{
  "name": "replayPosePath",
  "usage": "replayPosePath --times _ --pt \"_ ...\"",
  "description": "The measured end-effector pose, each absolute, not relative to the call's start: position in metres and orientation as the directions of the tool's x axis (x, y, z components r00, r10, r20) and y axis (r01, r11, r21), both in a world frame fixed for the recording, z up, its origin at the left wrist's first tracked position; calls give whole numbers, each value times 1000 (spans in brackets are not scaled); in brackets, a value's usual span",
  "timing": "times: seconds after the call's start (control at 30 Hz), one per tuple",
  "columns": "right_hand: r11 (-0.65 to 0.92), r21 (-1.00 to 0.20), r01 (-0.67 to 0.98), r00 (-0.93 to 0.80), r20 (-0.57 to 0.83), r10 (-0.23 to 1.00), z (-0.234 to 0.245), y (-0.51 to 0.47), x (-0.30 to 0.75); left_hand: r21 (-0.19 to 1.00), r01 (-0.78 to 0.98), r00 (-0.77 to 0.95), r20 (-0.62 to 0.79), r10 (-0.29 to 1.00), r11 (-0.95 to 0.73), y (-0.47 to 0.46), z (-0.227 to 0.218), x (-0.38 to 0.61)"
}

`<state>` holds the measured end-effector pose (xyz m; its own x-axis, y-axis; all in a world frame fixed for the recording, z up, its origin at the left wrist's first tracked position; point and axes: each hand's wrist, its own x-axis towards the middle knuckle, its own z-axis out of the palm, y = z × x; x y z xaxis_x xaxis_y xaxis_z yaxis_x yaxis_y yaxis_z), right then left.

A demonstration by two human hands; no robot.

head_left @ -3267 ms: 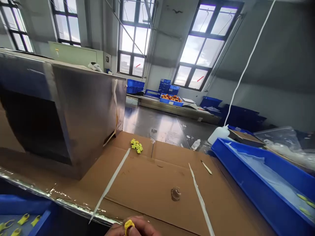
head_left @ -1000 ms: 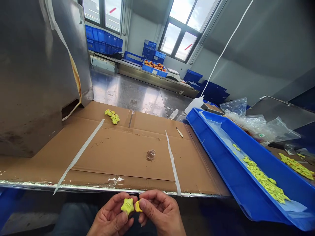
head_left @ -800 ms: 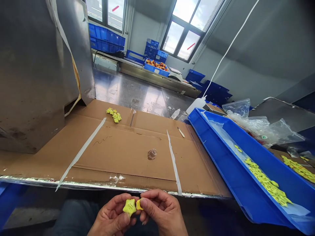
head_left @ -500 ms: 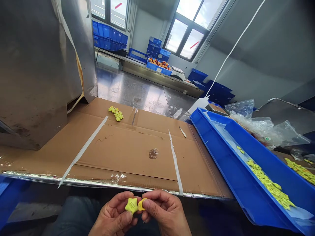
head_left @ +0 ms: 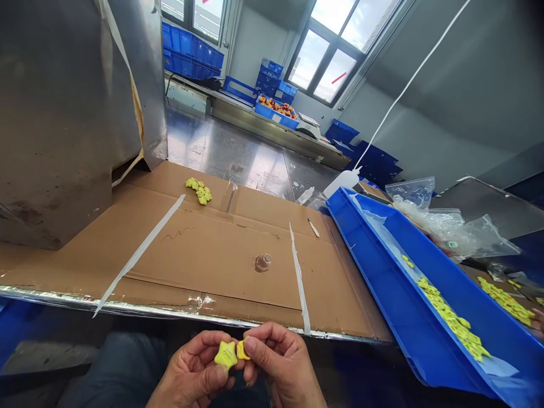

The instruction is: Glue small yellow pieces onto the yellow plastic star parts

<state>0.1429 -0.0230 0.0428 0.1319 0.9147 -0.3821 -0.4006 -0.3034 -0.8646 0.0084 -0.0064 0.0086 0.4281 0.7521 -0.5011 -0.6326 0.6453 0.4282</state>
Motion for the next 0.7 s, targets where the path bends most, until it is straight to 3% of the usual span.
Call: replayPosePath --times 0.7 --pt "-410 -714 -567 -75 -451 889 33 -26 150 456 -619 438 -477 762 640 -9 15 6"
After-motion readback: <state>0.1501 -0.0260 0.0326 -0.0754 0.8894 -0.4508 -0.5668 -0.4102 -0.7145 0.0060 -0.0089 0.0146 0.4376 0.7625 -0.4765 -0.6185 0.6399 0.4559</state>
